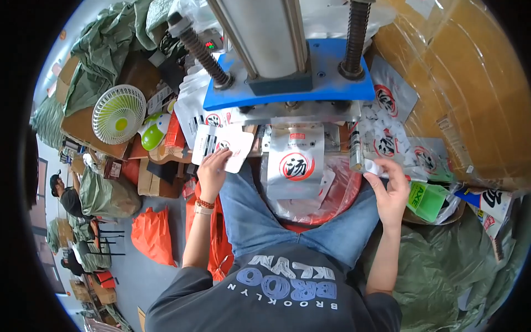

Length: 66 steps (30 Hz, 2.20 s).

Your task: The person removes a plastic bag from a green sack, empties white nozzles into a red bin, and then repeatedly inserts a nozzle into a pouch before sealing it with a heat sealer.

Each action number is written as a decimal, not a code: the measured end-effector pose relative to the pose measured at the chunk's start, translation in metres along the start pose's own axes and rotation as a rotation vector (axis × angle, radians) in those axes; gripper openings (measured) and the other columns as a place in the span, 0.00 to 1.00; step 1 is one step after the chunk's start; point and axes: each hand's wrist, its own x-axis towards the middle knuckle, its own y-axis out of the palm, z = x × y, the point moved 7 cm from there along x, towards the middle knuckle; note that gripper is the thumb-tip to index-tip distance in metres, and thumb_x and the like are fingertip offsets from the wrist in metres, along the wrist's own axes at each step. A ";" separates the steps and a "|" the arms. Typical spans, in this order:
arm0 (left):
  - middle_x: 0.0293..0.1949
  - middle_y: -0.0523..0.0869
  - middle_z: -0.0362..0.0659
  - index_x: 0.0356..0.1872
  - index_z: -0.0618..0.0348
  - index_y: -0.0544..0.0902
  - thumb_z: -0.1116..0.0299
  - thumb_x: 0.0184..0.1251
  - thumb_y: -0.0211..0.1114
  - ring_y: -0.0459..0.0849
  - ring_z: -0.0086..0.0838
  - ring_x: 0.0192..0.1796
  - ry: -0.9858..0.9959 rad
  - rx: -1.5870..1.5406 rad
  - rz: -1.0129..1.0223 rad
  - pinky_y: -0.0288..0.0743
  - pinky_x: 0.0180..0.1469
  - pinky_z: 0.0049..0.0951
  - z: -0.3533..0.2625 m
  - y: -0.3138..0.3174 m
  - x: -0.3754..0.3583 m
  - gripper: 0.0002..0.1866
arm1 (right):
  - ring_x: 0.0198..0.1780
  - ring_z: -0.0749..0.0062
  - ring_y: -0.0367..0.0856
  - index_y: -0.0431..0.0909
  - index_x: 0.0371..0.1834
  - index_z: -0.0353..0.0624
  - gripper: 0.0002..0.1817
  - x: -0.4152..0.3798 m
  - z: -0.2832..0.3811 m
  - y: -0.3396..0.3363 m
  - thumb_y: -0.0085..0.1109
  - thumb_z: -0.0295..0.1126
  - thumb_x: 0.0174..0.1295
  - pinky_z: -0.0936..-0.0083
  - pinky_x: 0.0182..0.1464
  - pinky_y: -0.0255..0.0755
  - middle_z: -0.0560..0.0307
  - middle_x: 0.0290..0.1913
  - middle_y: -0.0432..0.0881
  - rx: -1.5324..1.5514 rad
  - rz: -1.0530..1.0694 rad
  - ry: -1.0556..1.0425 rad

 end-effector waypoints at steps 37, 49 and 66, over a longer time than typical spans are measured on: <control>0.43 0.86 0.44 0.59 0.62 0.75 0.57 0.62 0.69 0.84 0.25 0.43 -0.711 -1.152 0.310 0.77 0.45 0.27 -0.054 0.055 0.057 0.28 | 0.40 0.53 0.80 0.76 0.44 0.38 0.10 0.057 -0.044 0.013 0.59 0.25 0.58 0.60 0.45 0.72 0.47 0.46 0.78 -0.938 0.169 -0.043; 0.35 0.89 0.46 0.42 0.61 0.87 0.80 0.54 0.67 0.87 0.27 0.35 -0.341 -0.381 -0.065 0.77 0.38 0.23 -0.004 -0.024 -0.001 0.13 | 0.38 0.76 0.78 0.77 0.49 0.37 0.11 0.019 0.048 0.017 0.59 0.24 0.63 0.77 0.41 0.74 0.56 0.40 0.82 0.118 -0.096 -0.082; 0.33 0.89 0.45 0.34 0.66 0.87 0.75 0.58 0.69 0.89 0.29 0.35 -0.076 -0.850 0.242 0.80 0.37 0.22 -0.204 -0.023 0.018 0.05 | 0.45 0.60 0.76 0.81 0.50 0.39 0.24 -0.008 0.064 0.063 0.72 0.31 0.47 0.68 0.54 0.65 0.55 0.43 0.78 -0.157 0.502 -0.360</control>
